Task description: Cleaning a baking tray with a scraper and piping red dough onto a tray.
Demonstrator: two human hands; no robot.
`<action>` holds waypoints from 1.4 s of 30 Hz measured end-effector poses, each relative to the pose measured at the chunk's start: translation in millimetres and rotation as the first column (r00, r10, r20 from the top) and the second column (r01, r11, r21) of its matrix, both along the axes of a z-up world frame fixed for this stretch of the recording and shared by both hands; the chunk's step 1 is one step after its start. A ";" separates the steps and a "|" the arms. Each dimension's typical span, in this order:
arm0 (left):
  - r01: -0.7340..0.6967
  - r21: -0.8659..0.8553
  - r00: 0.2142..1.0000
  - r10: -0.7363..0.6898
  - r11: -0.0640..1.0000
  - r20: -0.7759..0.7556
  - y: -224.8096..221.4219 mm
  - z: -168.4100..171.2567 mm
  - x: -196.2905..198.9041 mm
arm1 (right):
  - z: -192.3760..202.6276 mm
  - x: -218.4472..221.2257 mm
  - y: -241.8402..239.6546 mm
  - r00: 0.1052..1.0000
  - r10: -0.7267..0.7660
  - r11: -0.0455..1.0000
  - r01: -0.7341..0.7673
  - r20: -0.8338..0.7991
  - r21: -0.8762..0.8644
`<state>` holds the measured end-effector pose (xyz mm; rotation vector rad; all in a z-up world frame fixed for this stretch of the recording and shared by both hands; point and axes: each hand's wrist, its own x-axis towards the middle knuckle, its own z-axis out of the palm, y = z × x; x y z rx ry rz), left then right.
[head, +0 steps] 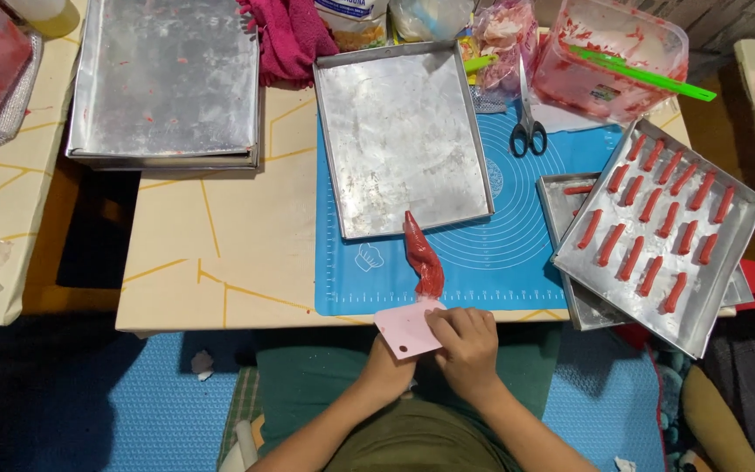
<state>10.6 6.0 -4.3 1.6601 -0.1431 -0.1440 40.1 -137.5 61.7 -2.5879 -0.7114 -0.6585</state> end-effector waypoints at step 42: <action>-0.040 -0.452 0.929 -0.134 0.891 -0.346 45.0 42.1 6.1 | 32.2 78.4 6.0 0.530 0.177 0.846 0.349 -0.829 0.404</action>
